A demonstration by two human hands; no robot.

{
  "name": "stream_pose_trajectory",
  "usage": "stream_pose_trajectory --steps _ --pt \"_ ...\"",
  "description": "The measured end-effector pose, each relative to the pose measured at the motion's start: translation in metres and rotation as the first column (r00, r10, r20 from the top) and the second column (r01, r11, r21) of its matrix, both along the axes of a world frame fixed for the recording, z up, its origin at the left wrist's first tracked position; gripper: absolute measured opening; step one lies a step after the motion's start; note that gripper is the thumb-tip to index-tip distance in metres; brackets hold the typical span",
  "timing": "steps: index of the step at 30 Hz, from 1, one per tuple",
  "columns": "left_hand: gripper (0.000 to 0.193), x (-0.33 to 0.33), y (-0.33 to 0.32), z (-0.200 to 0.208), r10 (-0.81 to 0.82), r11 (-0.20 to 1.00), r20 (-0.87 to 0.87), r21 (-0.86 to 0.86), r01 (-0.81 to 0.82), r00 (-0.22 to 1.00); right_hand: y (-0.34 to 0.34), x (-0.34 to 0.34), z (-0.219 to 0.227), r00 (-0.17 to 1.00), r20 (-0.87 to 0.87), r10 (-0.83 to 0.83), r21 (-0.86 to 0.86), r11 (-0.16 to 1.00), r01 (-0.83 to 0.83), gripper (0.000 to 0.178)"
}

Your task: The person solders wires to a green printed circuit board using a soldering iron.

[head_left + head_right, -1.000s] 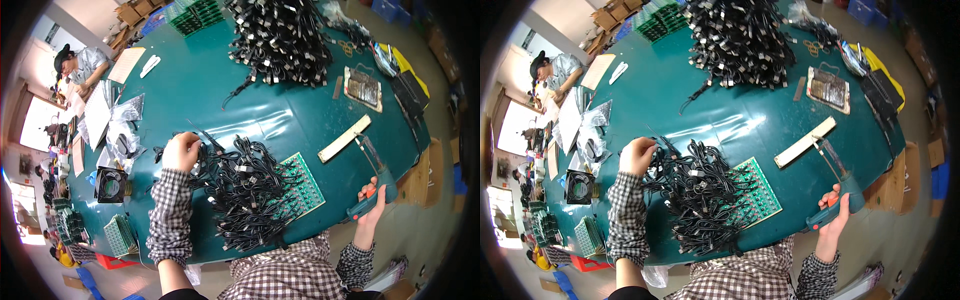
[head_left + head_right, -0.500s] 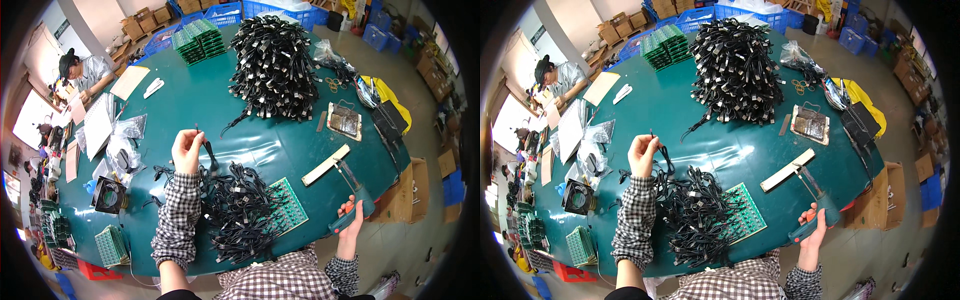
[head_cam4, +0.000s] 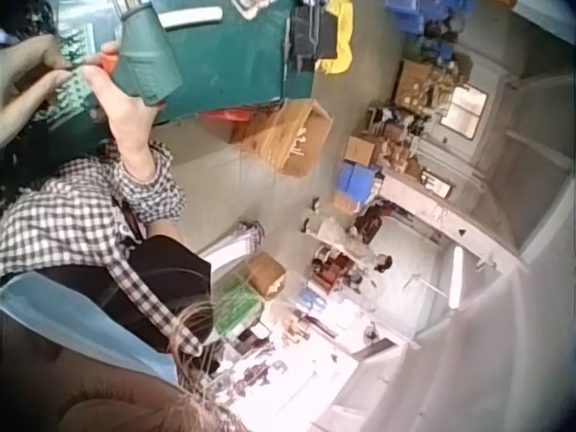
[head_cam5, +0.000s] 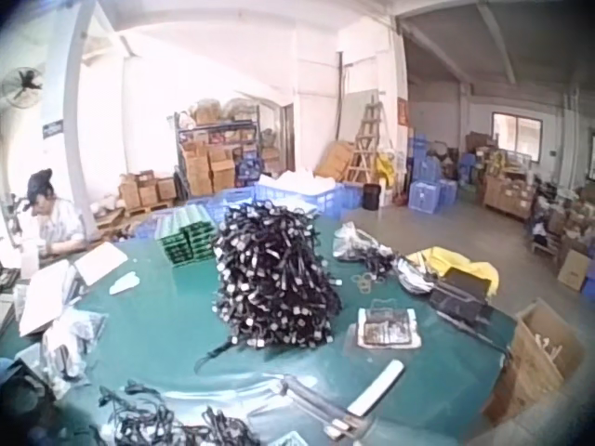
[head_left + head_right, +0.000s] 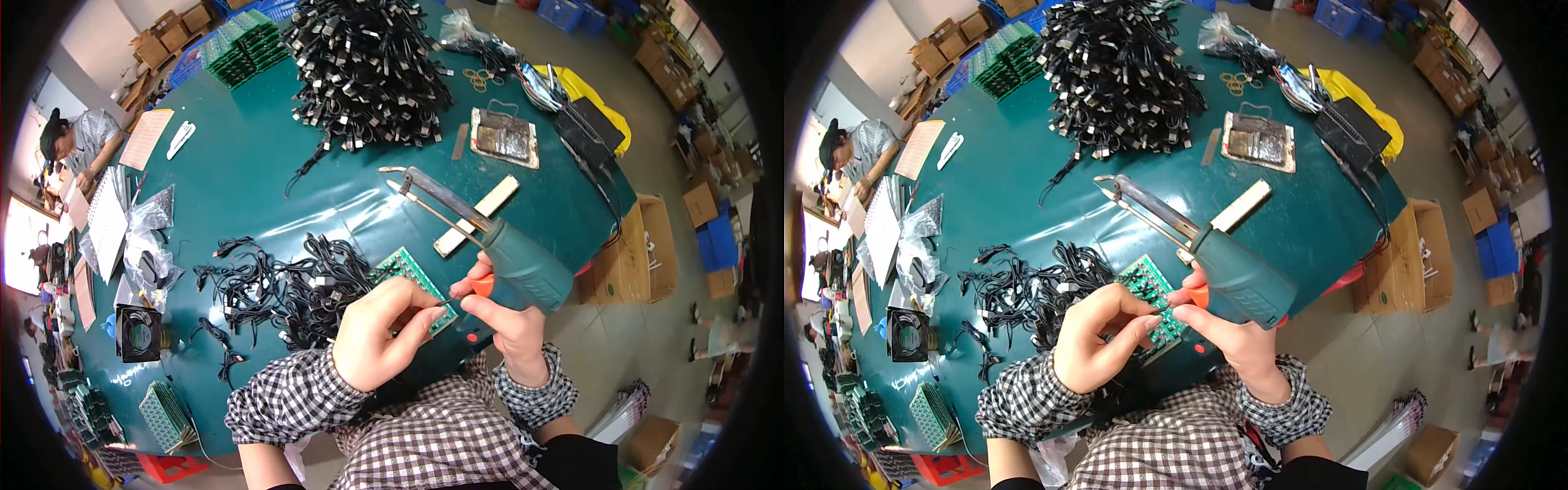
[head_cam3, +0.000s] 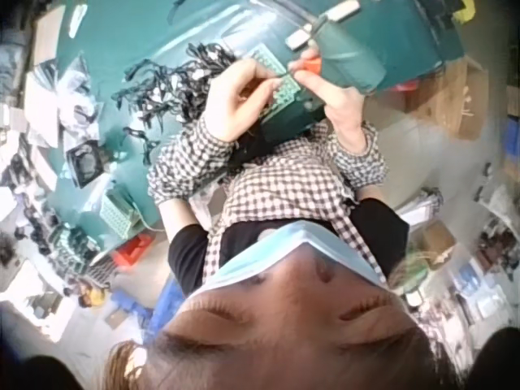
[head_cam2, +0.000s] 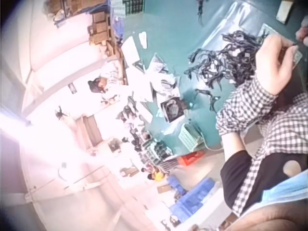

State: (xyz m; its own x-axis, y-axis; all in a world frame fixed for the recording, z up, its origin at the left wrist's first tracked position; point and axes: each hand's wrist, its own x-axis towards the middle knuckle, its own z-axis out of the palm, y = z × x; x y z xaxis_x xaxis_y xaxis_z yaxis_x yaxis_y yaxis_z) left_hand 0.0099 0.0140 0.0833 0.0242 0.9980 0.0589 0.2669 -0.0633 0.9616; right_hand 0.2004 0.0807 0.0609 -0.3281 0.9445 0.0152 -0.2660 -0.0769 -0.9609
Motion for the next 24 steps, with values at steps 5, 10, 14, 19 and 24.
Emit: stream_pose_trajectory --steps 5,10,14,19,24 --pt "0.007 0.016 -0.003 -0.014 0.001 0.999 0.007 -0.042 -0.001 1.0 -0.004 0.011 -0.016 0.994 -0.107 0.009 -0.079 0.997 -0.018 0.045" --pt "0.005 0.025 -0.004 -0.023 0.017 0.999 -0.113 0.036 -0.013 0.993 -0.008 0.015 -0.023 0.99 -0.14 -0.008 -0.161 0.987 -0.015 0.048" --pt "0.006 0.034 -0.003 -0.026 0.059 0.998 -0.012 0.024 -0.059 0.998 -0.01 0.018 -0.031 0.993 -0.118 -0.016 -0.163 0.987 -0.004 0.048" --pt "0.017 0.045 -0.011 -0.029 0.263 0.93 -0.494 0.357 -0.083 0.829 -0.026 0.019 -0.038 0.998 0.055 -0.028 -0.169 0.985 0.037 0.04" --pt "0.02 0.048 -0.017 -0.036 0.213 0.959 -0.61 0.282 -0.043 0.763 -0.04 0.028 -0.061 0.924 0.373 0.08 -0.01 0.997 -0.082 0.023"
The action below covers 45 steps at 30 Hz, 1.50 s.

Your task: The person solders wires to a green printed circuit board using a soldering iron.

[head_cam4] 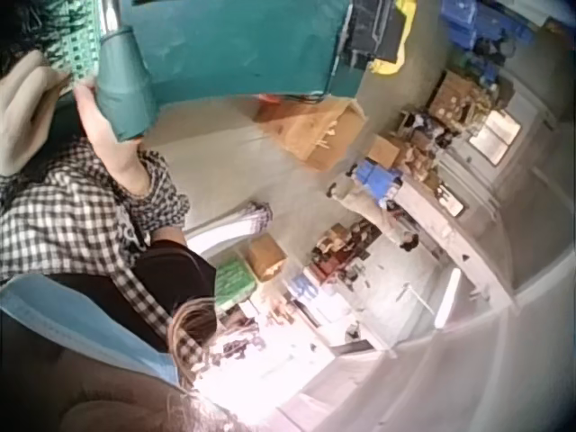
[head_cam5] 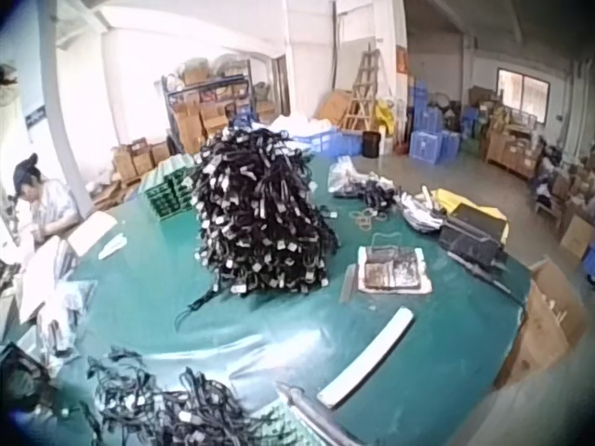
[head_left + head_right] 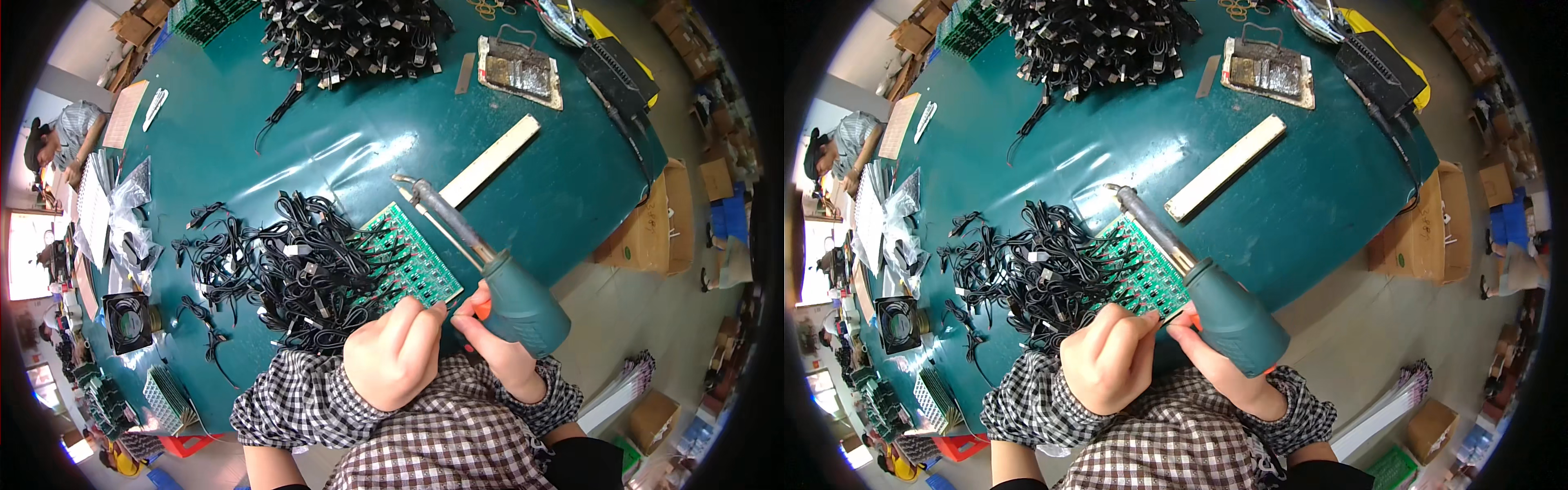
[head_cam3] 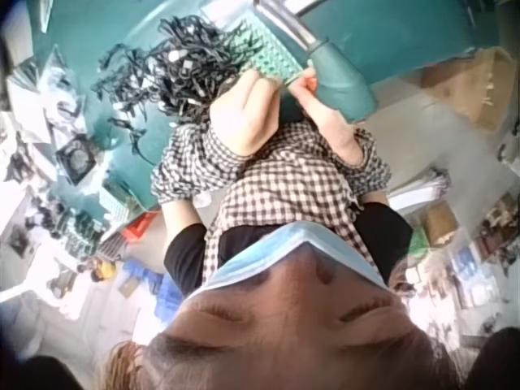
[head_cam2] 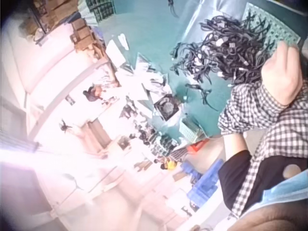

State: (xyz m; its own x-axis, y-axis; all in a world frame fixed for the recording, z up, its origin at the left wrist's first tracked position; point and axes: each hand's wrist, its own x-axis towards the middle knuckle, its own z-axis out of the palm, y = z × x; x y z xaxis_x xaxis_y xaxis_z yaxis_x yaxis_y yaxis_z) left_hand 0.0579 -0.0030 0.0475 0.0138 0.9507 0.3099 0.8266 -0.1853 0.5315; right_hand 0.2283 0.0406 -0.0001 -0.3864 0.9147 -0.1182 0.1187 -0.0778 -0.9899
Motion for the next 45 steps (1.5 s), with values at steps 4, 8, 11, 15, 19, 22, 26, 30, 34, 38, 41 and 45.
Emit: stream_pose_trajectory --steps 4,8,11,15,19,22,26,30,34,38,41,45 --pt "0.019 -0.008 0.002 -0.004 -0.006 0.998 0.252 -0.054 0.02 0.968 0.009 0.003 0.007 0.976 -0.198 -0.091 -0.063 0.995 0.08 0.042" --pt "0.019 -0.006 0.004 -0.007 -0.01 0.995 0.346 -0.088 0.043 0.938 0.012 0.004 0.006 0.979 -0.201 -0.047 -0.17 0.985 0.012 0.04" --pt "0.019 -0.004 0.005 -0.008 -0.001 0.996 0.38 -0.079 0.034 0.925 0.013 -0.002 -0.001 0.973 -0.222 -0.066 -0.073 0.996 0.051 0.04" --pt "0.021 -0.003 0.0 -0.01 0.022 0.998 0.249 -0.06 -0.007 0.968 0.016 -0.002 -0.002 0.984 -0.174 -0.023 -0.027 0.999 0.019 0.041" --pt "0.023 0.0 -0.003 -0.006 0.019 0.999 0.077 -0.035 -0.017 0.997 0.008 -0.006 0.008 0.986 -0.155 -0.056 -0.226 0.974 0.02 0.045" --pt "0.024 -0.003 -0.003 -0.007 0.024 0.998 0.069 -0.064 -0.02 0.997 0.006 -0.009 0.002 0.986 -0.154 -0.065 -0.135 0.99 0.044 0.042" --pt "0.022 -0.008 0.002 -0.011 0.001 0.996 0.261 -0.086 0.022 0.965 0.011 -0.007 -0.003 0.942 -0.233 -0.243 -0.169 0.964 0.207 0.034" --pt "0.018 0.003 0.012 -0.006 -0.029 0.994 0.258 -0.093 0.055 0.966 0.016 0.002 0.003 0.977 -0.152 -0.149 -0.177 0.977 0.122 0.022" --pt "0.016 0.001 0.003 -0.003 0.032 0.996 0.144 -0.087 -0.019 0.989 0.012 -0.012 -0.001 0.978 -0.138 -0.154 -0.034 0.988 0.15 0.028" --pt "0.016 0.001 0.005 -0.005 -0.116 0.993 -0.08 0.0 0.117 0.99 0.007 -0.017 -0.02 0.959 -0.175 -0.221 0.143 0.958 0.247 0.055" --pt "0.013 0.002 0.006 -0.004 -0.139 0.99 -0.073 0.028 0.141 0.988 0.009 -0.013 -0.019 0.977 -0.142 -0.159 0.396 0.896 0.203 0.051" --pt "0.011 0.0 0.002 0.001 -0.086 0.996 -0.009 0.026 0.087 0.996 0.002 -0.018 -0.015 0.916 -0.344 -0.204 -0.158 0.975 0.158 0.039"
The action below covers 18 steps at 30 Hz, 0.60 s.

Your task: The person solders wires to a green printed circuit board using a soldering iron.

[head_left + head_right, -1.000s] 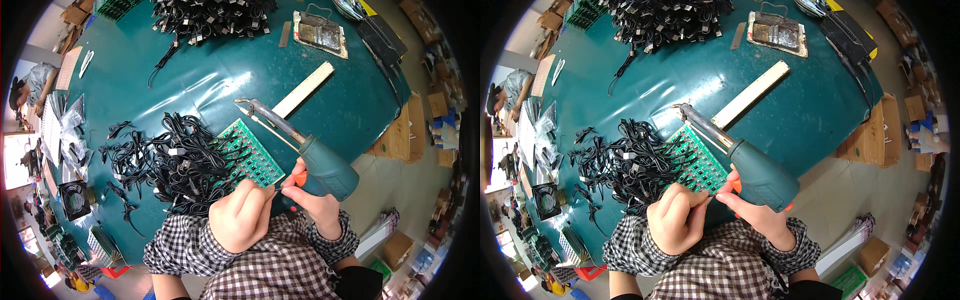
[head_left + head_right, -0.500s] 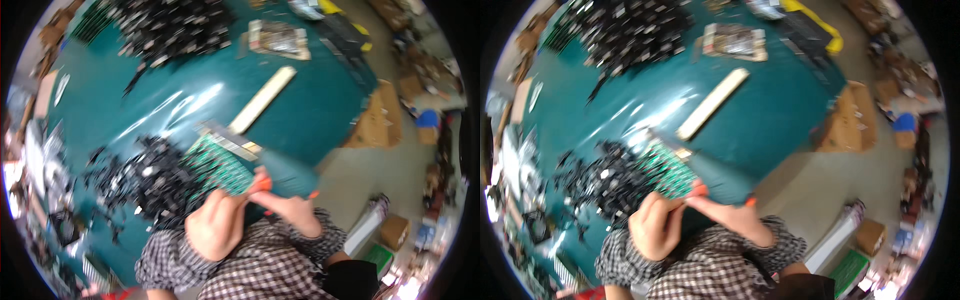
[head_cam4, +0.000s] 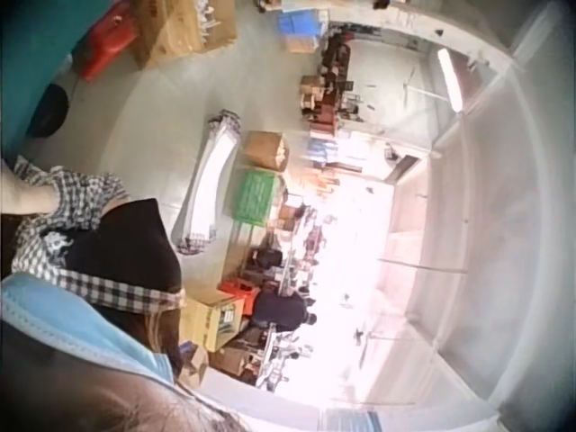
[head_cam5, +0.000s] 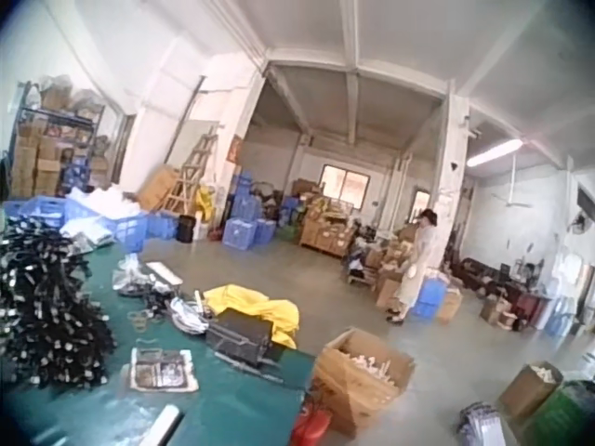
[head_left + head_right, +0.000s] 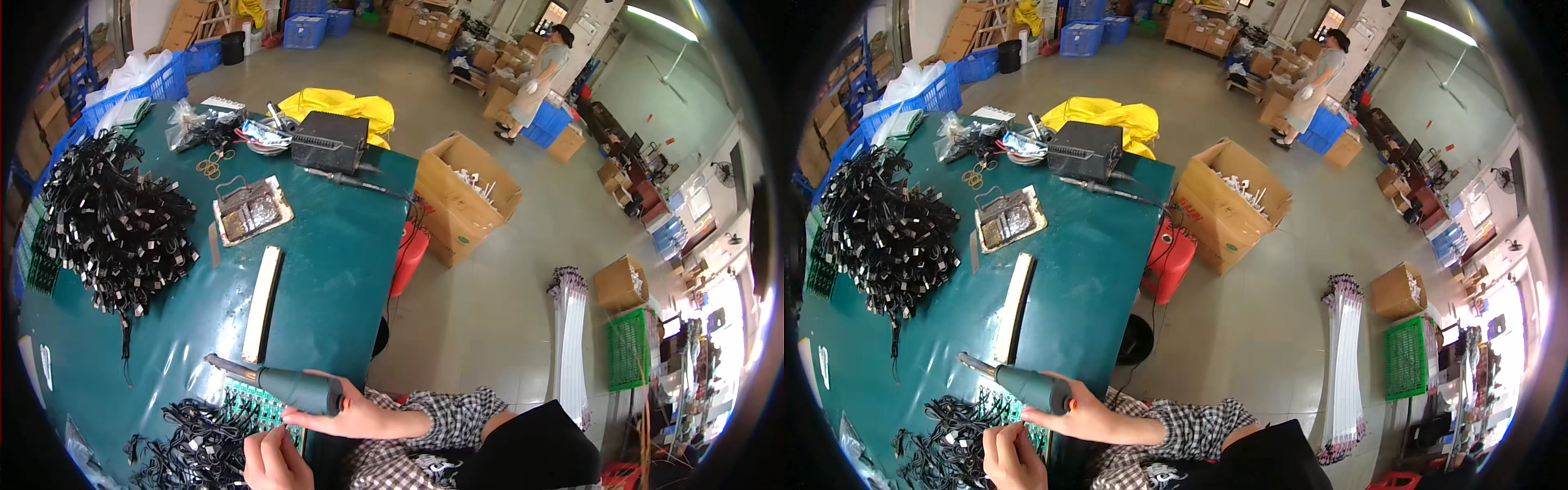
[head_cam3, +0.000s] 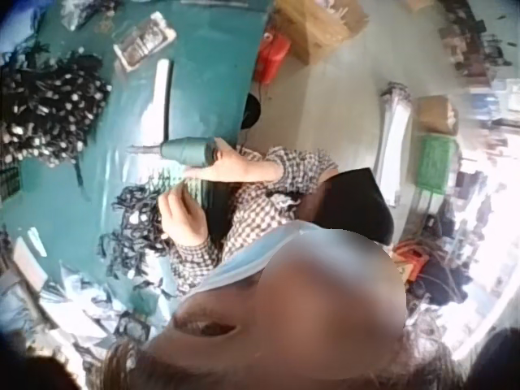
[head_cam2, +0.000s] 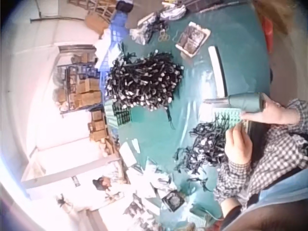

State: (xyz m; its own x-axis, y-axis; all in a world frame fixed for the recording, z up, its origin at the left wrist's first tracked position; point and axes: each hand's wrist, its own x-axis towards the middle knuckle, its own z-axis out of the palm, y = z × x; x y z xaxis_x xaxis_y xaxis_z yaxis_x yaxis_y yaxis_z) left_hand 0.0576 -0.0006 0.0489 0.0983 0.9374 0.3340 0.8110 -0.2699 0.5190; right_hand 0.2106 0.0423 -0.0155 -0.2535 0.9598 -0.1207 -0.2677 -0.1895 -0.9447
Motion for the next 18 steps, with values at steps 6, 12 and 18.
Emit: stream_pose_trajectory --steps 6,12,18 --pt "0.018 0.0 -0.006 -0.016 0.041 0.995 0.02 0.093 -0.042 0.999 -0.002 0.002 0.004 0.998 0.06 0.022 -0.086 0.996 -0.016 0.03" --pt "0.032 -0.003 -0.005 -0.005 -0.09 0.994 -0.118 0.049 0.096 0.989 0.0 0.008 0.008 0.968 0.25 0.0 0.089 0.996 -0.023 0.02" --pt "0.038 -0.043 -0.008 0.038 -0.147 0.986 -0.532 -0.017 0.163 0.834 -0.006 0.007 0.019 0.959 0.262 0.112 0.019 0.992 -0.121 0.04"
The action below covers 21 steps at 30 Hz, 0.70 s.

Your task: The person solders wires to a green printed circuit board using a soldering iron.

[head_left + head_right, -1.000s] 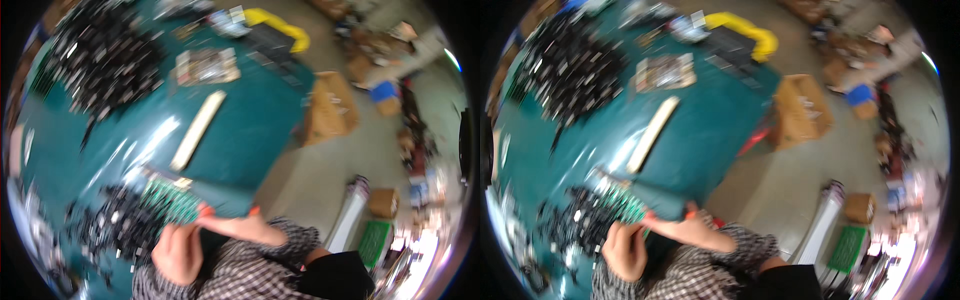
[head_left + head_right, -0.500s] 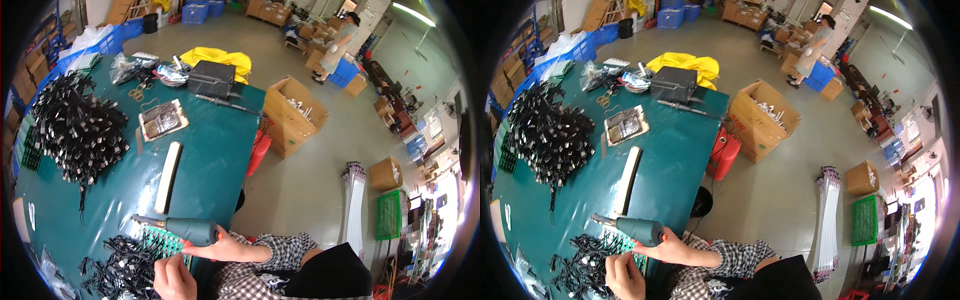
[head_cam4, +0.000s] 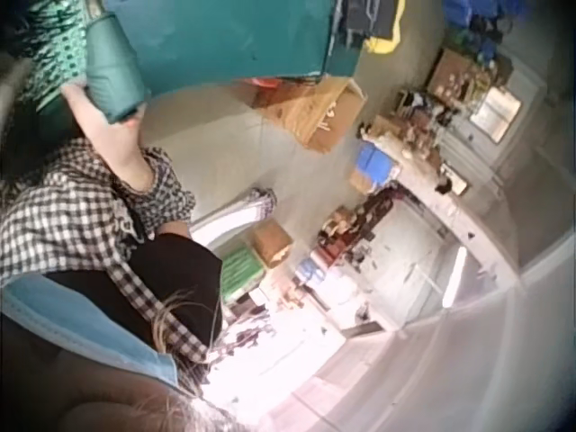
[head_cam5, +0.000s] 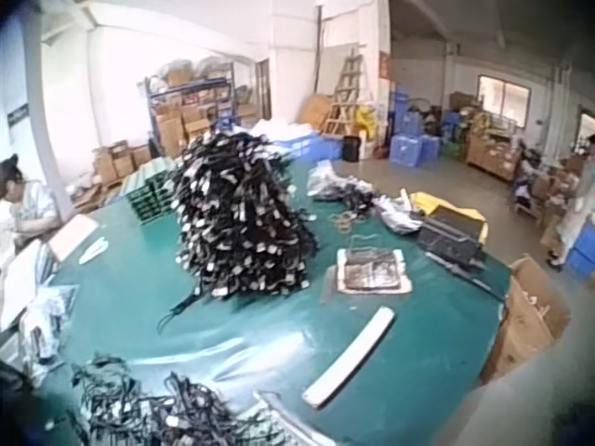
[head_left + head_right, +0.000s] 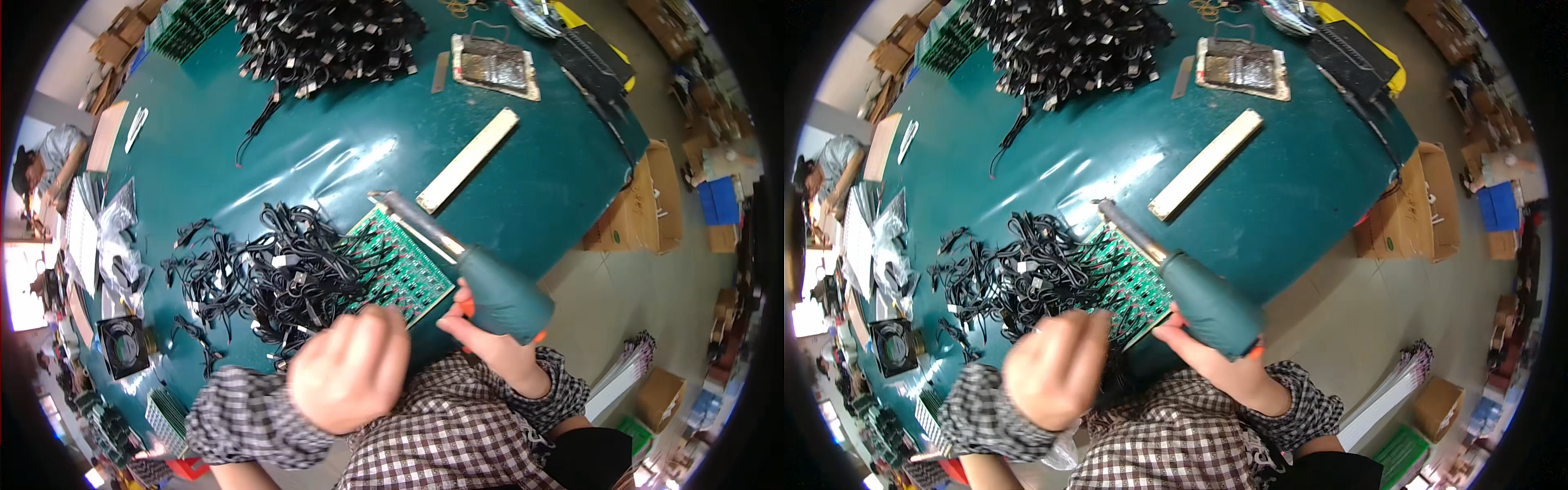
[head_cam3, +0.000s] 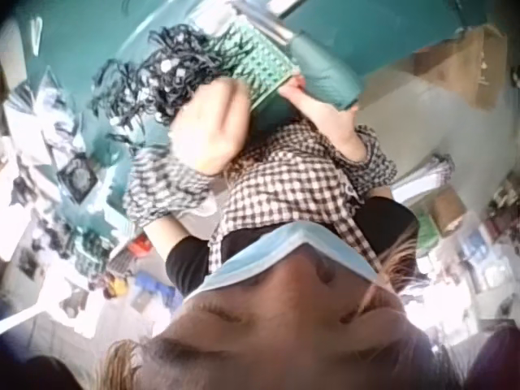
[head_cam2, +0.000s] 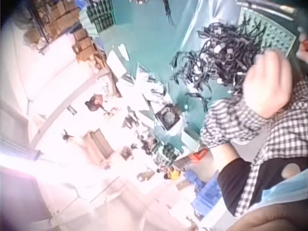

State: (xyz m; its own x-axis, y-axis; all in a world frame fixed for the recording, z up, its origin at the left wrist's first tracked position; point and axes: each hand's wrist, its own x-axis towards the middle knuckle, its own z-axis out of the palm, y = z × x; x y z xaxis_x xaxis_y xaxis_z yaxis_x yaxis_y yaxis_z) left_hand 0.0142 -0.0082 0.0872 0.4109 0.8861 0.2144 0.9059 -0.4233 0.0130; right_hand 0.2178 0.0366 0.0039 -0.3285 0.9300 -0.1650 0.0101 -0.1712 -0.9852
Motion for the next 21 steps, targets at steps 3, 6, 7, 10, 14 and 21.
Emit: stream_pose_trajectory --steps 3,6,7,10,14,21 --pt "0.039 -0.029 0.011 0.014 0.054 0.995 -0.076 0.086 -0.048 0.996 0.001 0.016 -0.001 0.992 0.025 -0.123 -0.111 0.986 0.125 0.048" --pt "0.035 -0.036 0.014 0.03 0.141 0.981 -0.218 0.163 -0.106 0.966 0.004 0.031 -0.008 0.991 0.048 -0.128 -0.06 0.99 0.13 0.048" --pt "0.036 -0.034 0.018 0.026 0.113 0.983 -0.184 0.166 -0.083 0.976 0.003 0.034 -0.009 0.985 0.004 -0.17 -0.094 0.981 0.17 0.047" --pt "0.04 -0.04 0.035 -0.021 -0.058 0.993 0.266 -0.083 0.083 0.962 0.005 0.037 -0.006 0.988 -0.051 -0.146 -0.082 0.987 0.142 0.045" --pt "0.041 -0.017 0.032 -0.073 0.05 0.979 0.374 -0.2 0.028 0.926 0.002 0.041 -0.003 0.975 -0.078 -0.207 -0.099 0.975 0.199 0.041" --pt "0.044 -0.01 0.037 -0.086 -0.009 0.985 0.208 -0.164 0.043 0.978 0.004 0.053 0.002 0.99 -0.006 -0.138 -0.187 0.973 0.134 0.034"
